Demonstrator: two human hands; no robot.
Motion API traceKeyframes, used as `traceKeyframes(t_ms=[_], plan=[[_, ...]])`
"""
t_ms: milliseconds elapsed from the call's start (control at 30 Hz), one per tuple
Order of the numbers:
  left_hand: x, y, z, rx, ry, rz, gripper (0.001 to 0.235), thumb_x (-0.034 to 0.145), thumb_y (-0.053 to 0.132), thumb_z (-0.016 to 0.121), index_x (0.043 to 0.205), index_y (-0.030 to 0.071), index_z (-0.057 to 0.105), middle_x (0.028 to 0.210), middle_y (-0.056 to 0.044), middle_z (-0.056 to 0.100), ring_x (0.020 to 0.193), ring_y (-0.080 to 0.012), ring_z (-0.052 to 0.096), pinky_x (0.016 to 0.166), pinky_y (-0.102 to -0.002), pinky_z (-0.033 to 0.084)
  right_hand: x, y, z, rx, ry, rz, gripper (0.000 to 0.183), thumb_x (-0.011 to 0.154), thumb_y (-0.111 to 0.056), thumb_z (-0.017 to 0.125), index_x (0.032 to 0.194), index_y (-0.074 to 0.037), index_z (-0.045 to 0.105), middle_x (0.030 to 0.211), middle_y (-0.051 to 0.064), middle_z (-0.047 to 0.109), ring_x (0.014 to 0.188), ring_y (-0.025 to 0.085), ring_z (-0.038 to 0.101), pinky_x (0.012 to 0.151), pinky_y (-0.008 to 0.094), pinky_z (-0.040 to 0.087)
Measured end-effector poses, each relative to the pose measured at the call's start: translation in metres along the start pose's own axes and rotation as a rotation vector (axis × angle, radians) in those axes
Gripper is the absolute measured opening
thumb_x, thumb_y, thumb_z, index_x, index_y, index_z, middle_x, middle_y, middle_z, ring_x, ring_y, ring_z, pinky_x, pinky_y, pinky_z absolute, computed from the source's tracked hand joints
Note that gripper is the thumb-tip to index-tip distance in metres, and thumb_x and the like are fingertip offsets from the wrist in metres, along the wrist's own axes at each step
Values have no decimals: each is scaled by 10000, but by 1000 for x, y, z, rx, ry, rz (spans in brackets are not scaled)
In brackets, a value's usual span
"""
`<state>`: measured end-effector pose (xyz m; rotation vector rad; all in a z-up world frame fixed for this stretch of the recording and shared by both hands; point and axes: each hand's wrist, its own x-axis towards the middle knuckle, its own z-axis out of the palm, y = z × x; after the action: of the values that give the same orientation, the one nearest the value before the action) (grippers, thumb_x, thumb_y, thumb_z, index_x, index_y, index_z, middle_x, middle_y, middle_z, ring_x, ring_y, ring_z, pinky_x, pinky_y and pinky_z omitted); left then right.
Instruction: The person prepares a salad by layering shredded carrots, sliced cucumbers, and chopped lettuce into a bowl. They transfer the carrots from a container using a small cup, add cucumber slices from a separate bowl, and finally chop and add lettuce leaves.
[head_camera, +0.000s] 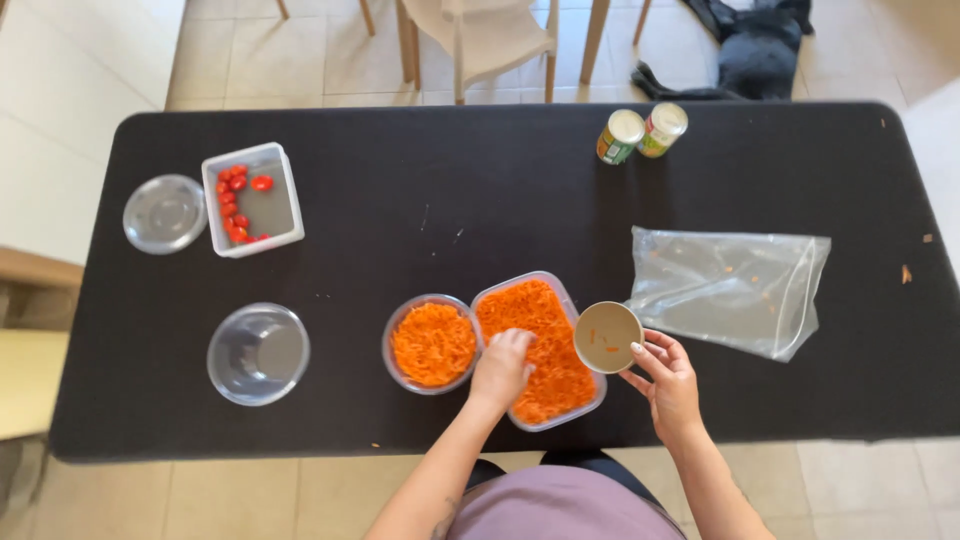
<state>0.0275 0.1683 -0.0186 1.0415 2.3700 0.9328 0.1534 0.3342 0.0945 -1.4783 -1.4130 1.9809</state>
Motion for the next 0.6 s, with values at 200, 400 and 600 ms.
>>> traceKeyframes(t_ms=[200, 400, 600], plan=[[27, 29, 49, 221, -157, -68, 1032, 592, 240, 868, 1428, 139, 271, 1458, -49, 311, 1323, -273, 280, 1039, -453, 279, 38, -30, -31, -83, -160, -6, 338, 804, -100, 599, 1131, -68, 519, 1049, 114, 587, 987, 230, 578, 833, 429, 519], [1, 29, 82, 401, 42, -38, 413, 702, 150, 637, 1105, 127, 552, 1157, -79, 496, 975, -304, 475, 775, -450, 427, 49, -37, -42, -145, -278, 17, 323, 817, -94, 576, 1136, -65, 530, 1067, 119, 575, 994, 224, 561, 862, 434, 495], [-6, 39, 94, 338, -17, -167, 278, 838, 16, 486, 1082, 138, 542, 1115, -103, 441, 963, -311, 451, 684, -457, 455, 45, -44, -35, -206, -356, 49, 321, 825, -101, 567, 1139, -65, 512, 1100, 140, 576, 1020, 249, 558, 882, 460, 494]])
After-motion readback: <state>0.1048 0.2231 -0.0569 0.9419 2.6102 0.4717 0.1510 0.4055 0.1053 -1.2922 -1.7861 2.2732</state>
